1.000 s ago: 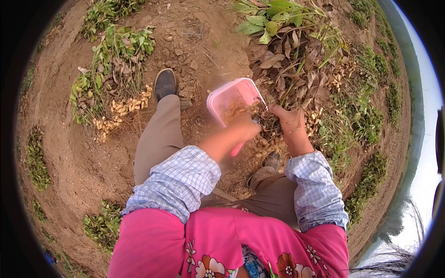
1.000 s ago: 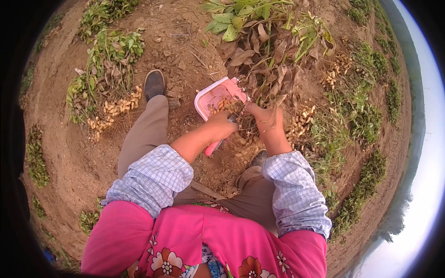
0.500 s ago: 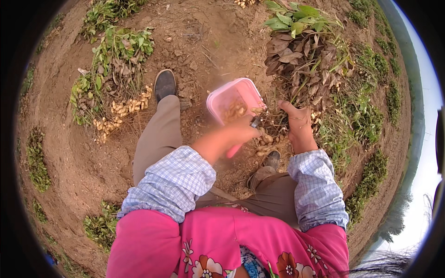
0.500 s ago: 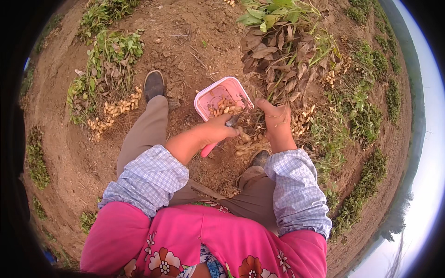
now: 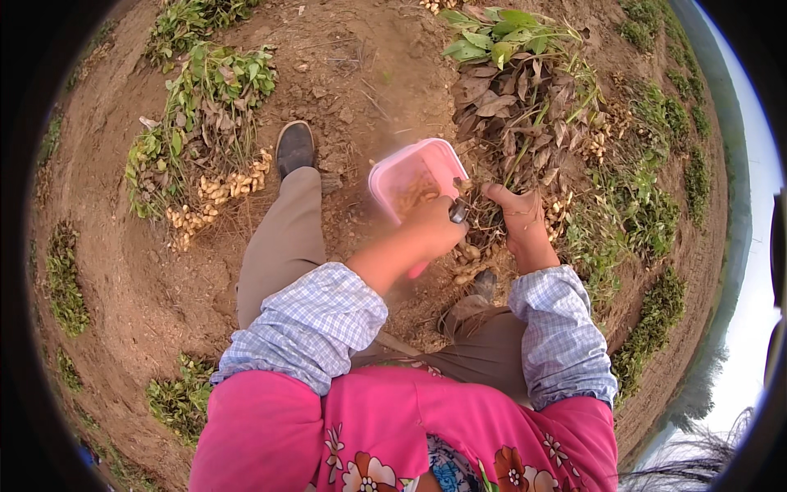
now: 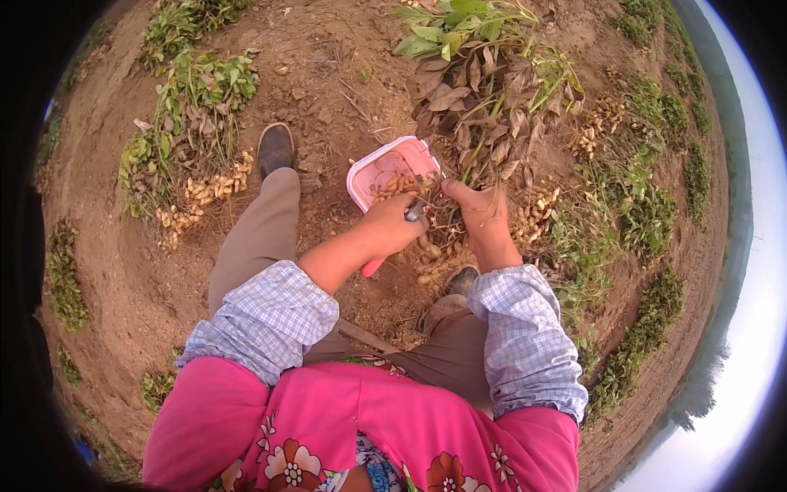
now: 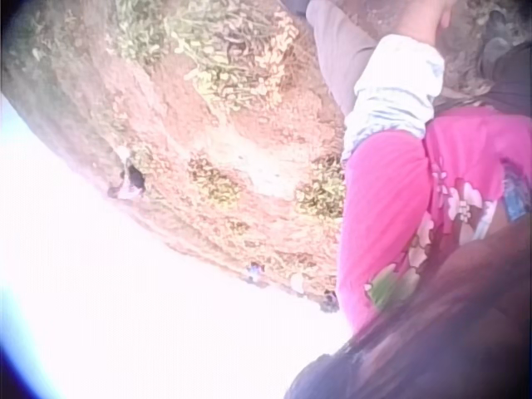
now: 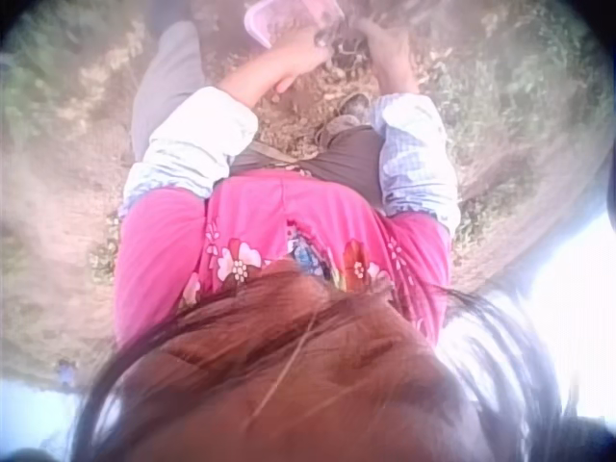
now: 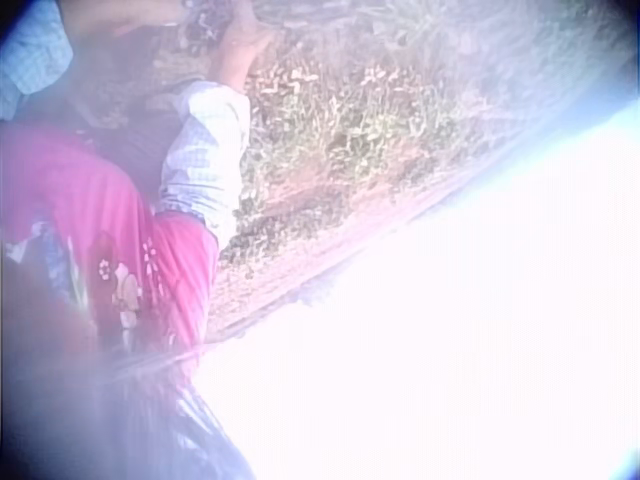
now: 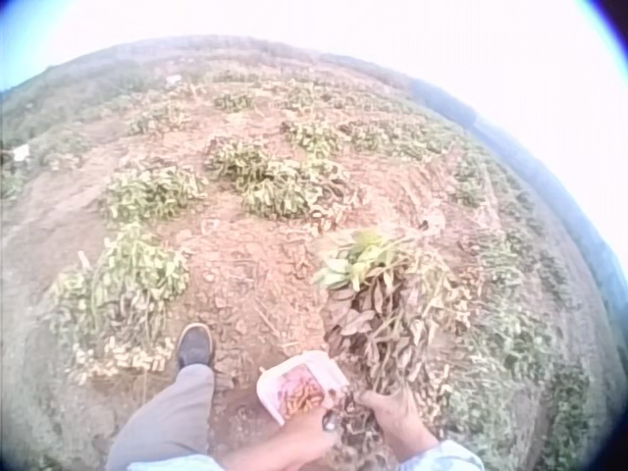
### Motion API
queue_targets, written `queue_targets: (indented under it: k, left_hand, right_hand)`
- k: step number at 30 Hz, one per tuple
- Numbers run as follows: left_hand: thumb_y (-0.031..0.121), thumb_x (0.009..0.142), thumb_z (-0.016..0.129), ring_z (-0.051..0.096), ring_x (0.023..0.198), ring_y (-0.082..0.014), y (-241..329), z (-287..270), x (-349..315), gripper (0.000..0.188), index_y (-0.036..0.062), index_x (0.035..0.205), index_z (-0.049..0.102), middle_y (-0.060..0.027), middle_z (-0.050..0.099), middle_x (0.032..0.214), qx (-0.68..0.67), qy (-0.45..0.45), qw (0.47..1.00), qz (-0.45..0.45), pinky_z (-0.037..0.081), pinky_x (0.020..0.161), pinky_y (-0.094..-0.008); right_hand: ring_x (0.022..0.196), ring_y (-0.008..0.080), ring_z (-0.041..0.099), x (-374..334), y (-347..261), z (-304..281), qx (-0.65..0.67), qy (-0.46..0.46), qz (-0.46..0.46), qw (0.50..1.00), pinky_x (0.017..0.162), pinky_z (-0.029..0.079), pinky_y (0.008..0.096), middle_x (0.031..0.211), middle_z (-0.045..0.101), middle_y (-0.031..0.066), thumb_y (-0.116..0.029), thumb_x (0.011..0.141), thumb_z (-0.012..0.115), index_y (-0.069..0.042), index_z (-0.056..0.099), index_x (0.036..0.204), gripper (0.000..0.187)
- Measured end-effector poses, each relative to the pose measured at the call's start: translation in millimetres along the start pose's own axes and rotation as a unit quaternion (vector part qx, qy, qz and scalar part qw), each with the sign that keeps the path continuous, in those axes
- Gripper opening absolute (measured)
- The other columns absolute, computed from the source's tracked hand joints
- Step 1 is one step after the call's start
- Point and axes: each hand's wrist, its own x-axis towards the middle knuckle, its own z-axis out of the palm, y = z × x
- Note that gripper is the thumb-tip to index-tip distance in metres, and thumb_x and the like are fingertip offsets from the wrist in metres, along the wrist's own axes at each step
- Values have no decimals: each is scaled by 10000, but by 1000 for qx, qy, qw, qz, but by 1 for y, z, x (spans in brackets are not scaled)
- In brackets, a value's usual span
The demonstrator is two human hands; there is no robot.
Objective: The person uses shears to cut peanut pods from uprooted peanut plants and places them into a pink plastic container. The person repeatedly picks up plant bundles, snips off the pods, and drops them into the container while standing in a field.
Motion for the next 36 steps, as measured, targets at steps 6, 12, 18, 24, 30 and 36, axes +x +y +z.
queue_targets:
  k: [6, 12, 18, 24, 30, 36]
  left_hand:
    - [214, 801, 620, 626, 702, -198, 0, -8, 8, 355, 3, 1084, 580, -115, 650, 896, -122, 90, 988, 0, 498, 617, -329]
    - [217, 818, 637, 529, 509, -155, -27, -10, 36, 334, -25, 1035, 559, -63, 551, 739, -169, -2, 986, -8, 447, 457, -339]
    - [200, 813, 623, 527, 539, -147, -26, 0, 35, 418, -20, 1156, 528, -55, 556, 766, -81, -9, 996, -30, 456, 484, -313]
    - [165, 802, 590, 557, 610, -142, -33, -3, 41, 427, -11, 1185, 519, -65, 575, 821, -86, -5, 996, -11, 478, 581, -302]
    - [138, 809, 586, 622, 688, -156, 20, -52, -15, 363, 6, 1143, 532, -73, 601, 849, -204, -203, 958, -5, 501, 631, -295]
    - [183, 837, 614, 639, 691, -165, 18, -49, -20, 332, 1, 1105, 541, -90, 626, 849, -111, -259, 959, 33, 524, 646, -308]
  right_hand:
    - [700, 159, 600, -16, -15, 10, 14, -19, 1, 1000, 681, 481, 316, 821, 667, 89, -133, 739, 722, 85, 680, 898, 273]
    - [785, 168, 616, -17, -12, 6, -26, -24, -34, 999, 807, 471, 329, 877, 681, 82, -131, 735, 692, 48, 700, 912, 251]
    - [726, 162, 616, -16, -26, -4, 13, -1, 2, 1000, 705, 491, 315, 859, 673, 78, -115, 735, 708, 48, 673, 923, 251]
    - [713, 184, 656, 0, -23, -25, 36, 22, 12, 999, 670, 538, 325, 822, 678, 71, -141, 743, 721, 0, 666, 903, 220]
    - [734, 204, 675, 4, -29, -39, 88, 28, 5, 996, 683, 571, 354, 861, 689, 90, -128, 754, 704, 13, 659, 933, 233]
    - [712, 208, 662, -1, -38, -33, 128, 41, -4, 991, 665, 553, 332, 837, 681, 111, -90, 731, 726, 52, 661, 913, 240]
